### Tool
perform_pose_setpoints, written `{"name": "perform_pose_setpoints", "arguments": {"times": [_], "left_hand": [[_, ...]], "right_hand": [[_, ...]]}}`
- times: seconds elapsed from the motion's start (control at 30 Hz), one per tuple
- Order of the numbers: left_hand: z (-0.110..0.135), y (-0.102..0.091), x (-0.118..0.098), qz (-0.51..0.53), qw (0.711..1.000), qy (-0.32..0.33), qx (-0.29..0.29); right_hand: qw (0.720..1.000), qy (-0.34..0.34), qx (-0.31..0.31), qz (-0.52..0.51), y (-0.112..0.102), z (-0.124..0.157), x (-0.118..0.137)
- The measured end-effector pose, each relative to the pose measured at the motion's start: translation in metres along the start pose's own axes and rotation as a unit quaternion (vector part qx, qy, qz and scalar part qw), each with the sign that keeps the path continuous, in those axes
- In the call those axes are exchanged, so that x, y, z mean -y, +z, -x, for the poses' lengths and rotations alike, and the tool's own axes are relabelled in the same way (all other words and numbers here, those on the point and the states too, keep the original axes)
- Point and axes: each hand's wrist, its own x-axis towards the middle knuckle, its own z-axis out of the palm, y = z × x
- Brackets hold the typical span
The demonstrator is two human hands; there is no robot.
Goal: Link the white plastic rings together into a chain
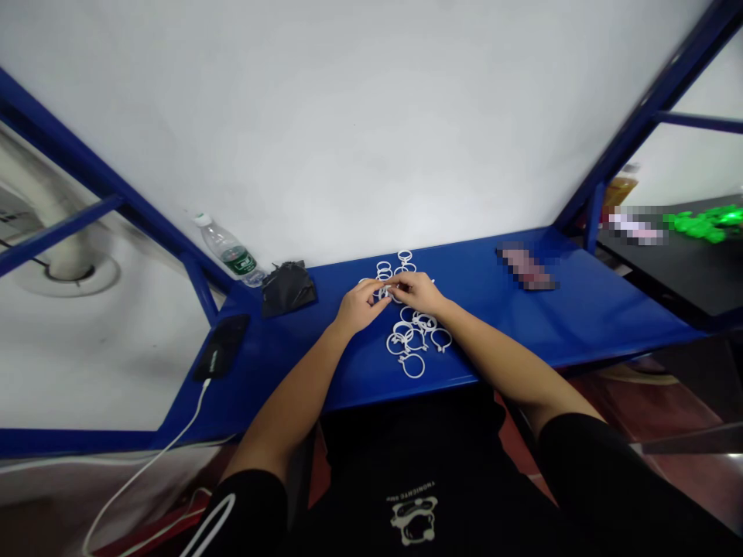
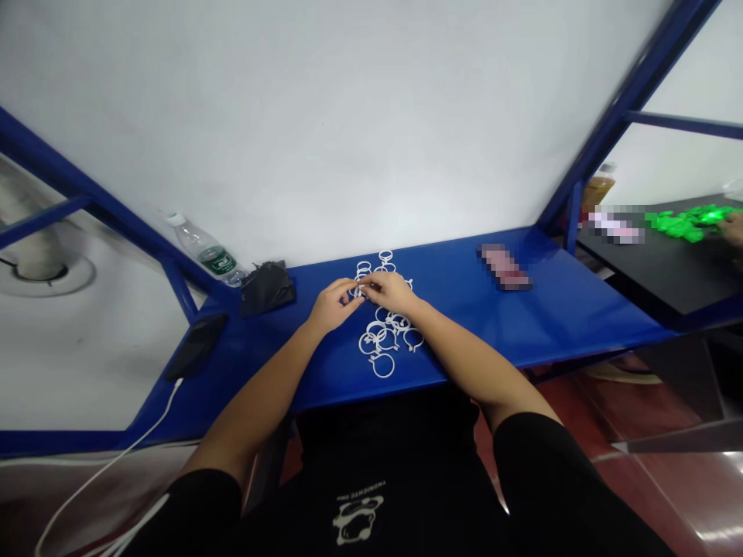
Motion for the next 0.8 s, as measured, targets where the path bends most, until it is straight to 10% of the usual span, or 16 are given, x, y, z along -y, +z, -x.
{"name": "perform_pose_setpoints", "arguments": {"times": [0.8], "left_hand": [[-0.0062, -0.0028, 0.0000, 0.030, 0.999, 0.015, -0.002]], "right_hand": [[0.999, 0.007, 0.000, -0.031, 0.0059, 0.0022, -0.0064]]}}
